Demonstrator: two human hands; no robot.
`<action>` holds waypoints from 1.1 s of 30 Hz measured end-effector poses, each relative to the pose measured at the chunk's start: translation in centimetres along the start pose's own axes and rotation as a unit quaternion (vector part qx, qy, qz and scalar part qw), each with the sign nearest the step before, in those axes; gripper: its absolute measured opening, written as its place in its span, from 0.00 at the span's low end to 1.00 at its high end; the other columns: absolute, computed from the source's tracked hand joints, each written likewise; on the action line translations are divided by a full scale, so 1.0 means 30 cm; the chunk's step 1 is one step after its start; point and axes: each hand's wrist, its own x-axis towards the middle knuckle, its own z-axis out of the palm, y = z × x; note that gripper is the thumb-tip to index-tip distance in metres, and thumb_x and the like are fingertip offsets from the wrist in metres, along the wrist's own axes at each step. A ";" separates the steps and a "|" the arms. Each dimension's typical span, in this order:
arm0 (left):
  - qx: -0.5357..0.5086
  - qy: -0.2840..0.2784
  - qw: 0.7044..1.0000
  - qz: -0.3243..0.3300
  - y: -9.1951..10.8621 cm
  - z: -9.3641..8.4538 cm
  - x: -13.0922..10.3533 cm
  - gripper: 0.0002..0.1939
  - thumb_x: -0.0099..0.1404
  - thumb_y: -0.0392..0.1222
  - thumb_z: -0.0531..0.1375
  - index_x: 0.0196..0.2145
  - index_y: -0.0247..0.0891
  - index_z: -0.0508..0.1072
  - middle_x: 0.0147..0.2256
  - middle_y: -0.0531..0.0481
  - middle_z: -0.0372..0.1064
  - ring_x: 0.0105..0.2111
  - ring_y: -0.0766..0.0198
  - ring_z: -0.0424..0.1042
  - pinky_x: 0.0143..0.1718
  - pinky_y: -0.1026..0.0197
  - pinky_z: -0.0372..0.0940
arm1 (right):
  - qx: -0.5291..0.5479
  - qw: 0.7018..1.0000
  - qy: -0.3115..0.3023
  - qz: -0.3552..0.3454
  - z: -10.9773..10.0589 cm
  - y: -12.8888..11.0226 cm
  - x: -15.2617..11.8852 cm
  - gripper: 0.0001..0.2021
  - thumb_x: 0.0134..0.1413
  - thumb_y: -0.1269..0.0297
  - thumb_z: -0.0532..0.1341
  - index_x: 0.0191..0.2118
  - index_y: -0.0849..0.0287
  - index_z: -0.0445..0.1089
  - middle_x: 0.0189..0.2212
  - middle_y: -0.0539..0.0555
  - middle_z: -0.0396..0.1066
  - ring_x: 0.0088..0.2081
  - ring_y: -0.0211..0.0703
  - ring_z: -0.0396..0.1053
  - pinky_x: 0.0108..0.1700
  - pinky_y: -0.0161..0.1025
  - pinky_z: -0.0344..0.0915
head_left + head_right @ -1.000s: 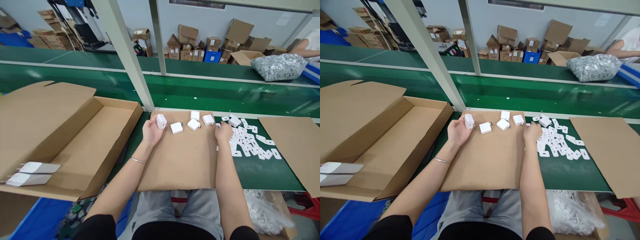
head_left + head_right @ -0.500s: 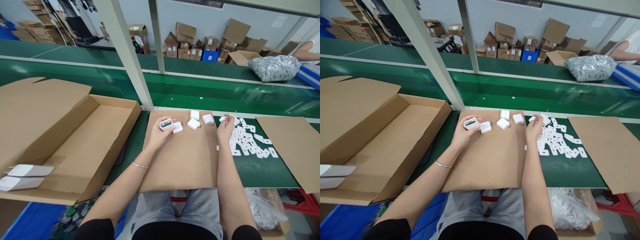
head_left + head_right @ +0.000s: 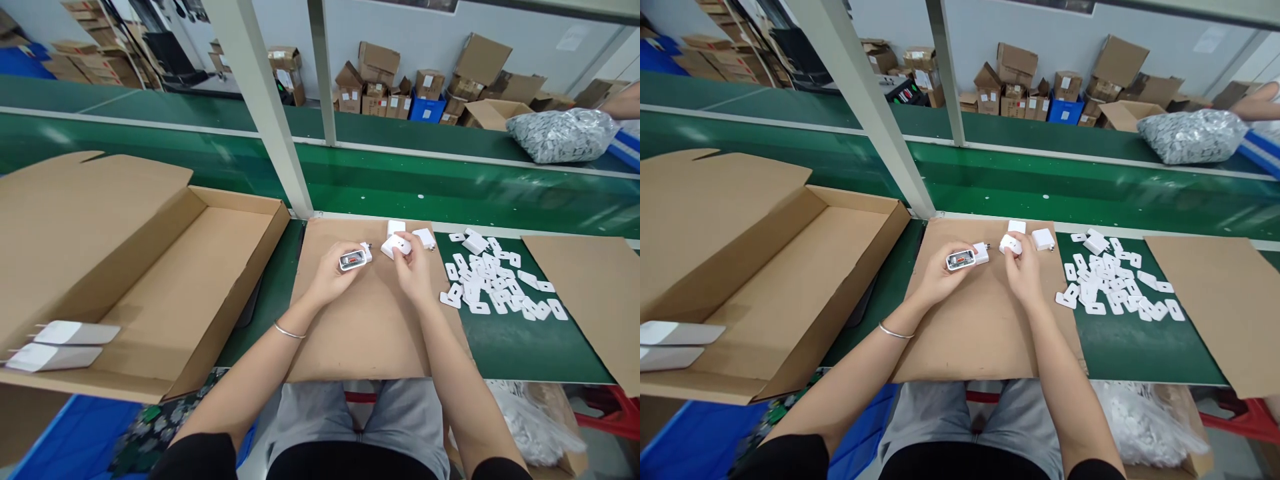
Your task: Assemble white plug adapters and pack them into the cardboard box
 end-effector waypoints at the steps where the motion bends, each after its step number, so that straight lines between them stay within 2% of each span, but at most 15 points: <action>1: -0.011 -0.004 1.000 -0.006 0.001 0.000 -0.001 0.10 0.66 0.44 0.63 0.45 0.42 0.75 0.46 0.44 0.76 0.47 0.53 0.75 0.52 0.52 0.69 | 0.015 1.000 -0.009 -0.011 0.013 -0.014 -0.010 0.15 0.68 0.58 0.56 0.57 0.54 0.67 0.53 0.60 0.69 0.52 0.49 0.71 0.50 0.46 0.71; 3: -0.047 -0.027 0.998 -0.015 -0.003 -0.001 -0.005 0.12 0.66 0.45 0.63 0.46 0.42 0.74 0.47 0.44 0.75 0.46 0.54 0.75 0.50 0.53 0.69 | 0.035 0.998 -0.033 -0.027 0.035 -0.043 -0.028 0.16 0.68 0.57 0.57 0.57 0.52 0.69 0.52 0.59 0.70 0.53 0.50 0.70 0.51 0.46 0.72; 6: -0.137 -0.074 0.988 -0.023 -0.020 -0.002 -0.011 0.17 0.66 0.52 0.61 0.49 0.41 0.73 0.47 0.43 0.74 0.44 0.53 0.75 0.46 0.53 0.70 | 0.031 0.995 -0.079 -0.054 0.050 -0.080 -0.047 0.16 0.68 0.56 0.59 0.57 0.50 0.72 0.51 0.59 0.69 0.52 0.50 0.70 0.48 0.47 0.74; 9: -0.191 -0.091 0.977 -0.027 -0.035 0.003 -0.015 0.24 0.67 0.60 0.59 0.51 0.41 0.73 0.49 0.42 0.74 0.50 0.48 0.73 0.52 0.49 0.69 | 0.018 0.988 -0.125 -0.093 0.050 -0.097 -0.051 0.15 0.67 0.58 0.61 0.55 0.49 0.75 0.51 0.58 0.67 0.47 0.48 0.70 0.45 0.47 0.74; 12: -0.188 -0.098 0.976 -0.044 -0.037 0.012 -0.014 0.26 0.70 0.63 0.54 0.53 0.42 0.73 0.54 0.42 0.73 0.56 0.45 0.71 0.59 0.46 0.64 | 0.013 0.980 -0.166 -0.106 0.042 -0.099 -0.046 0.14 0.66 0.60 0.62 0.55 0.47 0.76 0.53 0.57 0.64 0.41 0.44 0.68 0.43 0.47 0.74; 16: -0.173 -0.098 0.978 -0.066 -0.028 0.020 -0.015 0.23 0.71 0.61 0.55 0.52 0.42 0.71 0.54 0.42 0.72 0.56 0.48 0.70 0.58 0.49 0.65 | 0.020 0.976 -0.195 -0.099 0.032 -0.103 -0.043 0.15 0.67 0.62 0.60 0.56 0.45 0.76 0.54 0.57 0.62 0.38 0.40 0.66 0.41 0.45 0.73; 19: -0.147 -0.089 0.982 -0.074 -0.026 0.022 -0.020 0.20 0.72 0.57 0.56 0.52 0.42 0.70 0.53 0.43 0.71 0.55 0.50 0.70 0.58 0.50 0.65 | 0.023 0.975 -0.201 -0.094 0.035 -0.108 -0.048 0.16 0.68 0.62 0.59 0.58 0.45 0.74 0.55 0.57 0.61 0.40 0.41 0.66 0.44 0.46 0.73; 22: -0.146 -0.073 0.985 -0.063 -0.030 0.022 -0.025 0.18 0.73 0.54 0.54 0.54 0.42 0.67 0.53 0.43 0.70 0.52 0.53 0.71 0.53 0.52 0.67 | 0.034 0.985 -0.160 -0.055 0.051 -0.103 -0.054 0.20 0.65 0.59 0.62 0.62 0.47 0.68 0.55 0.57 0.62 0.41 0.42 0.67 0.47 0.46 0.72; 25: -0.134 -0.041 0.990 -0.026 -0.035 0.023 -0.026 0.19 0.74 0.54 0.54 0.55 0.42 0.65 0.54 0.42 0.68 0.53 0.53 0.70 0.48 0.54 0.68 | 0.089 0.990 -0.098 0.042 0.072 -0.086 -0.058 0.19 0.65 0.52 0.61 0.56 0.53 0.65 0.47 0.55 0.66 0.35 0.39 0.65 0.42 0.42 0.69; 27: -0.107 -0.021 0.994 0.007 -0.037 0.025 -0.027 0.19 0.75 0.54 0.53 0.56 0.41 0.64 0.54 0.41 0.67 0.55 0.53 0.68 0.52 0.53 0.67 | 0.137 0.978 -0.111 0.109 0.086 -0.076 -0.058 0.18 0.66 0.45 0.57 0.50 0.55 0.64 0.39 0.52 0.68 0.32 0.39 0.65 0.38 0.40 0.67; 29: -0.085 -0.006 0.995 0.047 -0.038 0.029 -0.028 0.18 0.75 0.53 0.52 0.56 0.41 0.64 0.54 0.41 0.66 0.56 0.53 0.67 0.57 0.50 0.64 | 0.179 0.960 -0.153 0.150 0.098 -0.072 -0.059 0.22 0.65 0.39 0.55 0.48 0.54 0.64 0.33 0.50 0.67 0.31 0.40 0.66 0.35 0.40 0.65; 33: -0.062 0.012 0.993 0.101 -0.028 0.035 -0.031 0.18 0.76 0.53 0.51 0.55 0.41 0.64 0.53 0.41 0.65 0.56 0.53 0.67 0.59 0.48 0.63 | 0.228 0.942 -0.189 0.156 0.116 -0.077 -0.062 0.25 0.62 0.34 0.56 0.46 0.52 0.63 0.30 0.48 0.68 0.31 0.41 0.67 0.34 0.40 0.65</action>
